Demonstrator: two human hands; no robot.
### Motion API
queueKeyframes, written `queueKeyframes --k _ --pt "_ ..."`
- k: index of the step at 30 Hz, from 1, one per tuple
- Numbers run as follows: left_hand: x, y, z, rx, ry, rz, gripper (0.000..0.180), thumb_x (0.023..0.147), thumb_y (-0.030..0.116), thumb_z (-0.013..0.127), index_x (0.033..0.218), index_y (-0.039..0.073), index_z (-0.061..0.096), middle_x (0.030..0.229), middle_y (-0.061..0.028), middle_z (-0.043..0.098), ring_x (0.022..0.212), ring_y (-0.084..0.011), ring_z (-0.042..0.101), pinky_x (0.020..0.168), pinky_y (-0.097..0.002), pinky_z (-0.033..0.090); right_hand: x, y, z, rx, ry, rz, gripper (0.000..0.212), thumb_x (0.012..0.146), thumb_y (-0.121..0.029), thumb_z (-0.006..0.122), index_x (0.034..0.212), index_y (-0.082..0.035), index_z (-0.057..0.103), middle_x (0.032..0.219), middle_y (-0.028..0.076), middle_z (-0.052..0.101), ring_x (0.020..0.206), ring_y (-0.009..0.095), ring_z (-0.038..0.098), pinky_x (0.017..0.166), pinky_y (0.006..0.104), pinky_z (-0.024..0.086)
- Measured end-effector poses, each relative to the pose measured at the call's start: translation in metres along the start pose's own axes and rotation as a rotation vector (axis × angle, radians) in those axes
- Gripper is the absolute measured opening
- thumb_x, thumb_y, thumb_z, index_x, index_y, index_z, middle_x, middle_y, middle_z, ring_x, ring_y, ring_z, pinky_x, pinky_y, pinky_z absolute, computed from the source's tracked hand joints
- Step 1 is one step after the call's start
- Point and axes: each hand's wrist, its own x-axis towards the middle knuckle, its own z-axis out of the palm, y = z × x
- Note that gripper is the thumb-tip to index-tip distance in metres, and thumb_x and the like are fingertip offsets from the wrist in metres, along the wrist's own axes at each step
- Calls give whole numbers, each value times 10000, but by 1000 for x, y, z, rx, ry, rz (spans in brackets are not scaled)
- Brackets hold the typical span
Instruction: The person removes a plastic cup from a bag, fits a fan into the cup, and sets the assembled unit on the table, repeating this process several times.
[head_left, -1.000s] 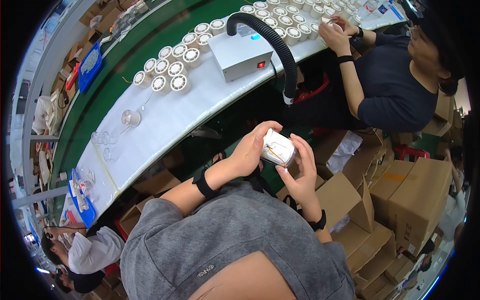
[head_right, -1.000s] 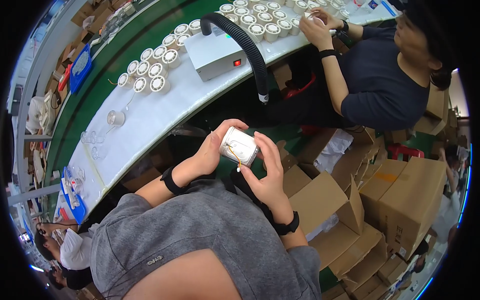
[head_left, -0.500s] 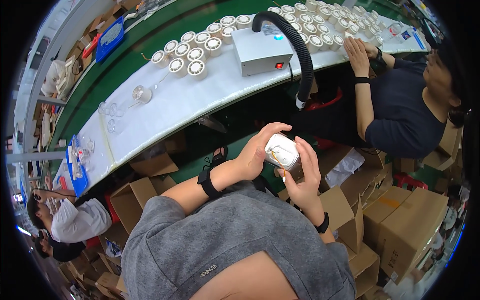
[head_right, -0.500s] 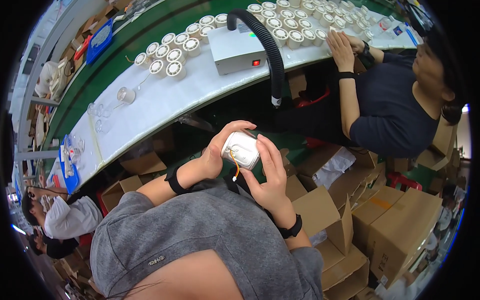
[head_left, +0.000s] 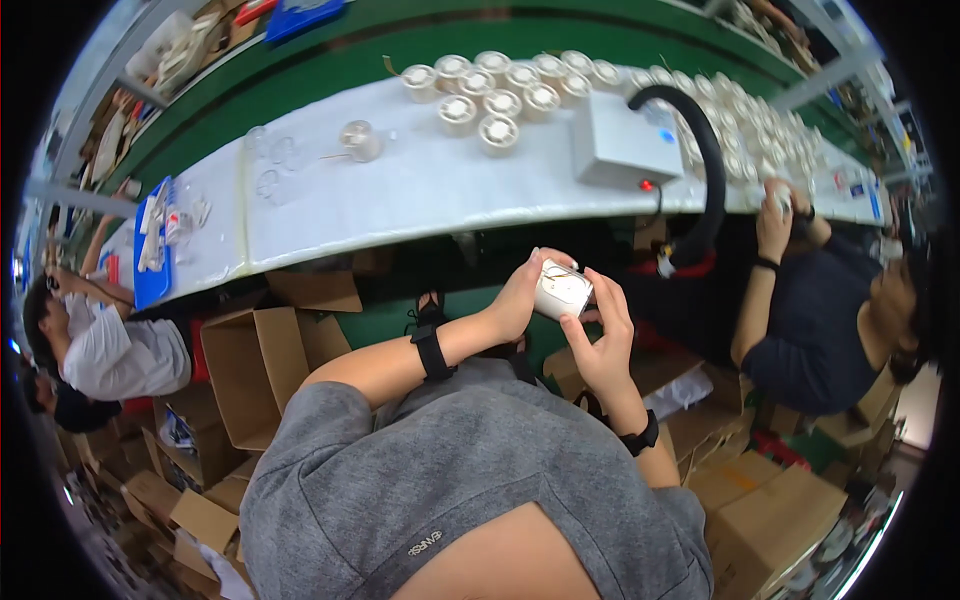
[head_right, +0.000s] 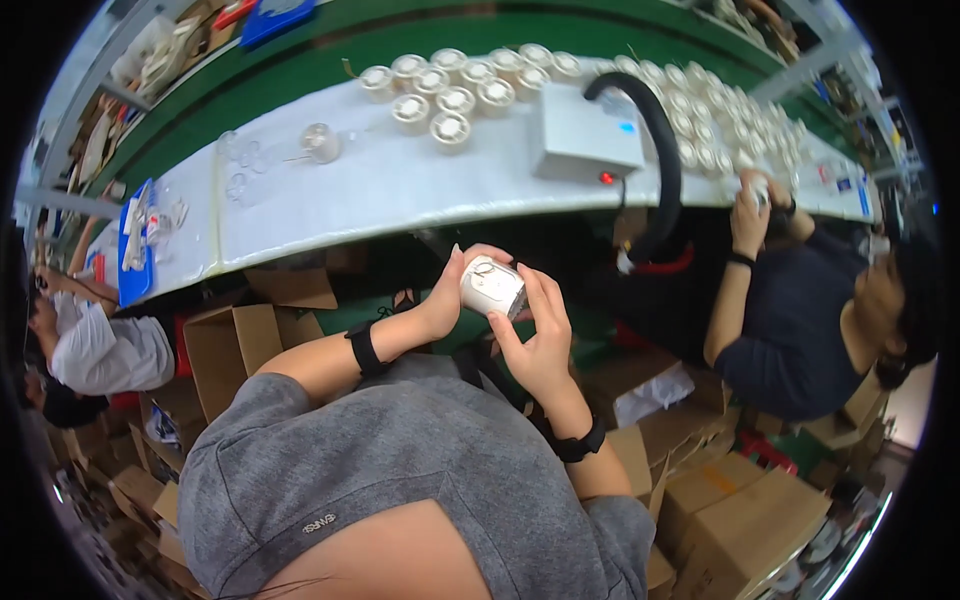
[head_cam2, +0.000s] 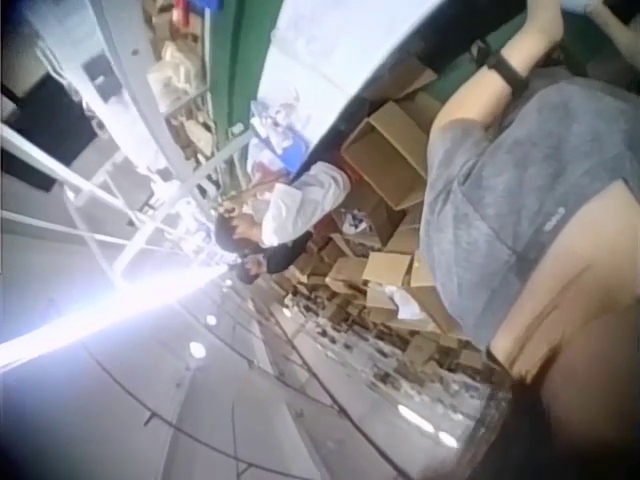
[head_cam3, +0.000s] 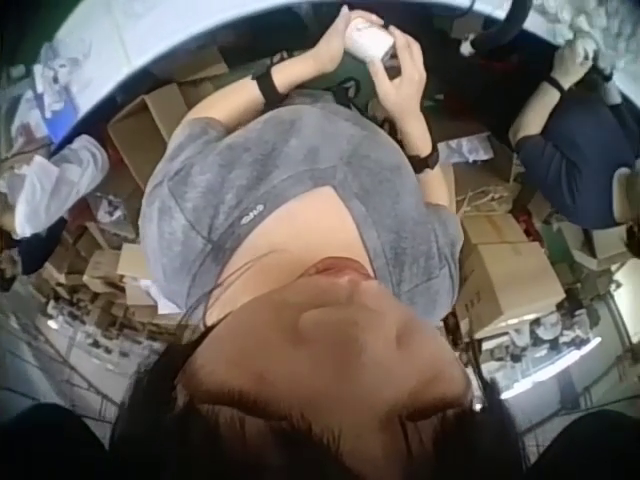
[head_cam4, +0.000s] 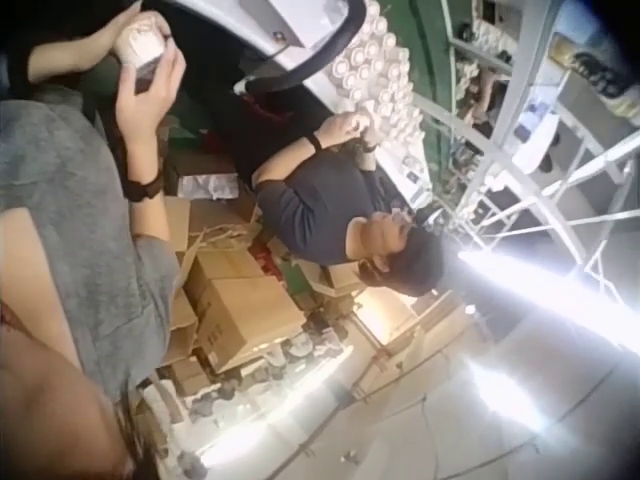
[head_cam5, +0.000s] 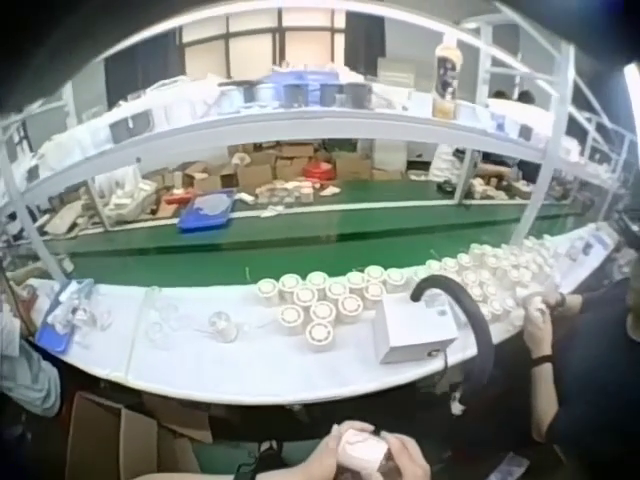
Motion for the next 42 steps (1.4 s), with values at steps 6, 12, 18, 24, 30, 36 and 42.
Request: queueKeyframes --k 6,12,18,24,30,36,42 --pt "4 32 -100 -559 656 -238 659 822 579 243 1201 43 304 1066 -131 472 943 -220 504 818 -330 394 114 3 76 58 -212 107 512 655 -134 640 1115 -10 454 1073 142 482 891 237 527 665 296 459" --pt "-48 49 -209 -395 931 -94 451 849 427 367 1106 57 362 973 -113 484 826 -207 518 696 -322 423 233 -7 192 -475 -256 -371 468 639 -156 632 1061 -47 463 1075 134 484 955 313 482 750 371 417" --pt "-67 76 -257 -271 956 65 271 878 296 350 969 51 426 865 -77 501 730 -155 512 615 -272 414 280 17 247 -695 -399 -416 491 628 -161 623 1077 -53 457 1087 123 480 966 311 472 787 402 396" --pt "-61 88 -268 -224 913 69 251 882 274 345 949 49 435 849 -72 506 731 -147 510 611 -265 409 336 23 238 -669 -171 -232 529 612 -238 656 1069 -37 483 1049 113 519 1035 299 443 880 424 348" --pt "-58 97 -252 -159 776 65 238 886 252 338 946 45 439 830 -68 506 738 -146 511 624 -263 410 348 22 236 -1125 -227 -368 457 664 -232 620 1055 -24 507 941 112 569 951 283 510 836 413 399" --pt "-32 95 -222 -151 605 -47 298 890 281 311 968 34 459 893 -95 531 802 -184 528 643 -279 421 260 -9 172 1054 -152 537 473 815 -351 387 1113 13 443 875 144 575 776 252 569 641 362 470" --pt "33 46 -146 -737 -59 -487 440 884 399 275 1060 49 476 1014 -114 535 951 -212 505 784 -316 409 122 7 108 1452 -432 505 506 856 -384 302 1166 1 405 789 136 581 540 212 532 493 341 448"
